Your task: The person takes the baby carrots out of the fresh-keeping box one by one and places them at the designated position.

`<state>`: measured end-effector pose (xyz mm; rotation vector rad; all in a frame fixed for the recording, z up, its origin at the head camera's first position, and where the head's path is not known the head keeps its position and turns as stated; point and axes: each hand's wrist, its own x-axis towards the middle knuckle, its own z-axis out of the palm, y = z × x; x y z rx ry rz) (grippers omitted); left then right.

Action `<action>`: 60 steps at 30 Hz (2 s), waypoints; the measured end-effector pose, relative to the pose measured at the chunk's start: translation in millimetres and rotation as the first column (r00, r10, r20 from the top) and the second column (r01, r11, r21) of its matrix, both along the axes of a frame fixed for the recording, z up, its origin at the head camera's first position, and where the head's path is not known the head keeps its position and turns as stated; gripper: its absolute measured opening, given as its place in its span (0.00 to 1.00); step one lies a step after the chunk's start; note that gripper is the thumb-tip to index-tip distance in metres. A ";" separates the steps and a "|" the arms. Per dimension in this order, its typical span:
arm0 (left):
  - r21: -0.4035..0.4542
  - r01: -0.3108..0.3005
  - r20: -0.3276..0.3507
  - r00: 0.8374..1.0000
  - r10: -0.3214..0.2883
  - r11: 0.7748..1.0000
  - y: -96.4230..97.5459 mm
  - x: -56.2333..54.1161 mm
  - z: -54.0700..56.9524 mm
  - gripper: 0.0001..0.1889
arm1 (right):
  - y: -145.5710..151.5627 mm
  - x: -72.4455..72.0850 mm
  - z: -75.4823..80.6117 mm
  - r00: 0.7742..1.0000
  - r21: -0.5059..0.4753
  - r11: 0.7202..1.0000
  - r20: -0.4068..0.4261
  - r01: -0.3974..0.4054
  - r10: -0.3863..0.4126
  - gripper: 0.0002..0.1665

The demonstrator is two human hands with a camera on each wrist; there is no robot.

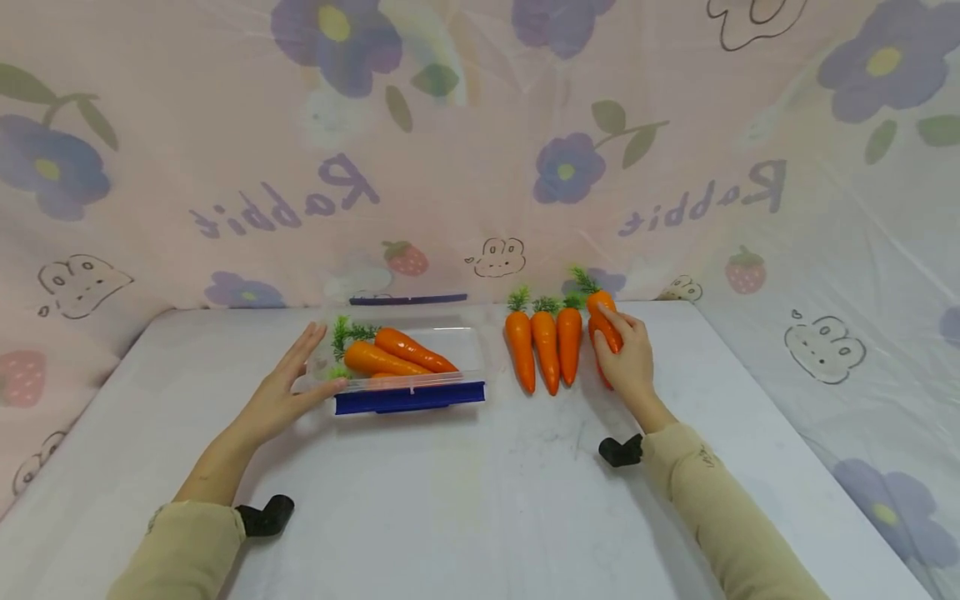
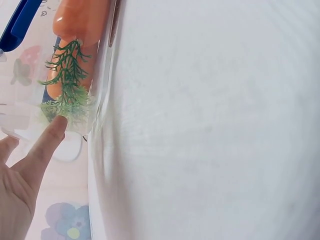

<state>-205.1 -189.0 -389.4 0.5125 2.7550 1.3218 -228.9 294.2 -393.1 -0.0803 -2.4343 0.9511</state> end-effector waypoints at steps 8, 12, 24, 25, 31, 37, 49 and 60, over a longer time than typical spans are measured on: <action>0.010 -0.003 -0.013 1.000 0.003 1.000 0.7 0.8 -1.1 0.44 | 14.0 0.4 -3.6 0.994 -0.063 0.996 0.093 0.071 -0.065 0.27; 0.005 -0.003 -0.017 1.000 0.003 1.000 1.3 2.1 0.6 0.45 | 20.2 -2.6 -7.4 0.985 -0.063 0.994 0.152 0.089 -0.079 0.28; 0.009 -0.007 -0.010 1.000 0.007 1.000 0.6 1.2 -0.1 0.45 | 23.1 -7.6 -13.8 0.959 -0.006 0.995 0.268 0.095 -0.090 0.32; 0.010 -0.007 -0.011 1.000 0.007 1.000 0.6 0.4 -0.7 0.45 | 23.4 -7.9 -14.0 0.957 0.007 0.996 0.278 0.084 -0.083 0.32; 0.015 -0.006 -0.012 1.000 0.006 1.000 0.8 -2.3 -2.7 0.45 | 25.3 -8.9 -15.0 0.938 0.048 0.998 0.344 0.027 -0.042 0.34; 0.021 -0.002 -0.013 1.000 0.002 1.000 1.1 -2.7 -2.8 0.45 | 25.9 -7.5 -15.2 0.926 0.051 0.999 0.375 0.014 -0.032 0.33; 0.030 -0.005 -0.003 1.000 0.005 1.000 1.5 0.5 0.3 0.45 | 9.8 -14.8 0.4 0.977 0.005 1.000 0.211 0.008 -0.009 0.30; 0.024 -0.007 0.001 1.000 0.007 1.000 0.7 2.4 2.5 0.45 | -21.7 -18.7 15.8 0.994 -0.061 0.992 0.000 -0.109 0.109 0.24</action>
